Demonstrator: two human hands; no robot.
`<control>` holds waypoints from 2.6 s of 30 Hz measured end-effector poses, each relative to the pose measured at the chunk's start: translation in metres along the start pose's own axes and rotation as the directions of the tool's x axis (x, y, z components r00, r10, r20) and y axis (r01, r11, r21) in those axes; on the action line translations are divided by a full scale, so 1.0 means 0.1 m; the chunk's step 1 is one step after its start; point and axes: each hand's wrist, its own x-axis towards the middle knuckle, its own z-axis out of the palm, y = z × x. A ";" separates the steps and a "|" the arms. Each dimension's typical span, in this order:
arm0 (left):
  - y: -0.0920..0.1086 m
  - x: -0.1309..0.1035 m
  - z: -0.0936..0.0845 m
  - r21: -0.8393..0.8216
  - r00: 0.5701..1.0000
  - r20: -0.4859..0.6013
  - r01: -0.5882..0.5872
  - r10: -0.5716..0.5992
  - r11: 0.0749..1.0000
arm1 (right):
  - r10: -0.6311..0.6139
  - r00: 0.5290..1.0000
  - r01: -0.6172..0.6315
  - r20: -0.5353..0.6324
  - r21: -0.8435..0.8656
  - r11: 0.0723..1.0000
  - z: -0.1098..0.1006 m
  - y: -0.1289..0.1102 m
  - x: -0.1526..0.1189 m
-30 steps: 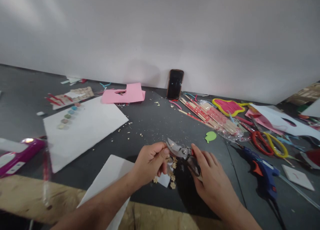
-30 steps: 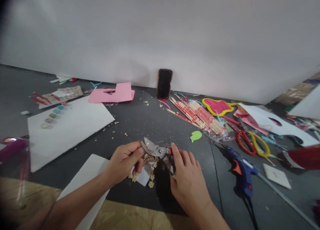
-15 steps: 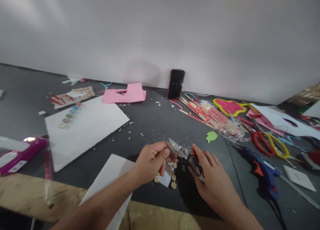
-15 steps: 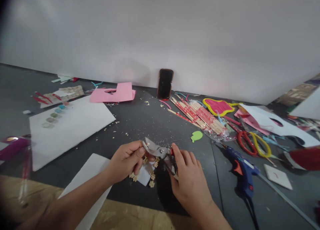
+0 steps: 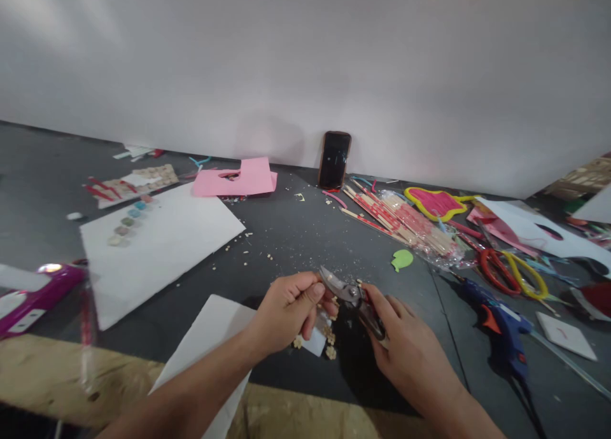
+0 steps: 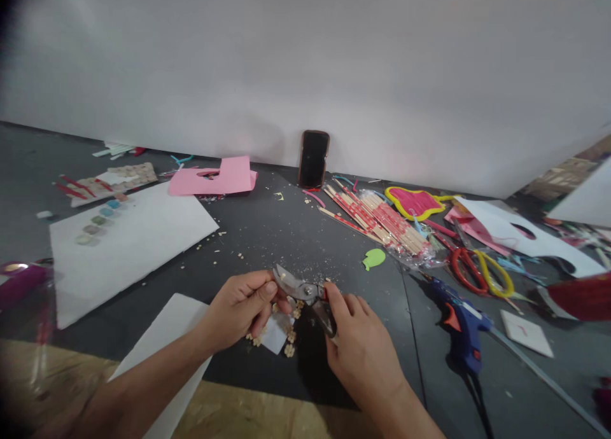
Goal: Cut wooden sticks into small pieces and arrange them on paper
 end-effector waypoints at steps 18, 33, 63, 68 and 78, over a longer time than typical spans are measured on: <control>-0.05 0.03 -0.02 0.072 0.997 -0.073 0.028 -0.023 0.997 | 0.027 0.997 -0.029 -0.067 -0.019 0.999 0.03 0.05 0.07; 0.06 0.00 -0.07 0.071 0.998 0.027 -0.049 0.048 0.996 | 0.024 0.997 -0.022 -0.073 0.030 0.999 0.02 0.01 0.03; 0.04 0.01 -0.08 0.021 0.993 0.103 0.046 -0.048 0.999 | 0.072 0.997 -0.073 -0.020 -0.077 0.994 0.00 0.03 0.05; 0.05 0.00 -0.10 -0.014 0.994 0.095 0.046 -0.044 0.999 | 0.021 0.999 -0.022 -0.027 -0.035 0.999 0.00 0.02 0.03; -0.01 0.02 -0.05 -0.065 0.994 0.041 0.100 -0.098 0.993 | 0.031 0.998 -0.039 -0.057 -0.151 0.988 0.02 0.02 0.02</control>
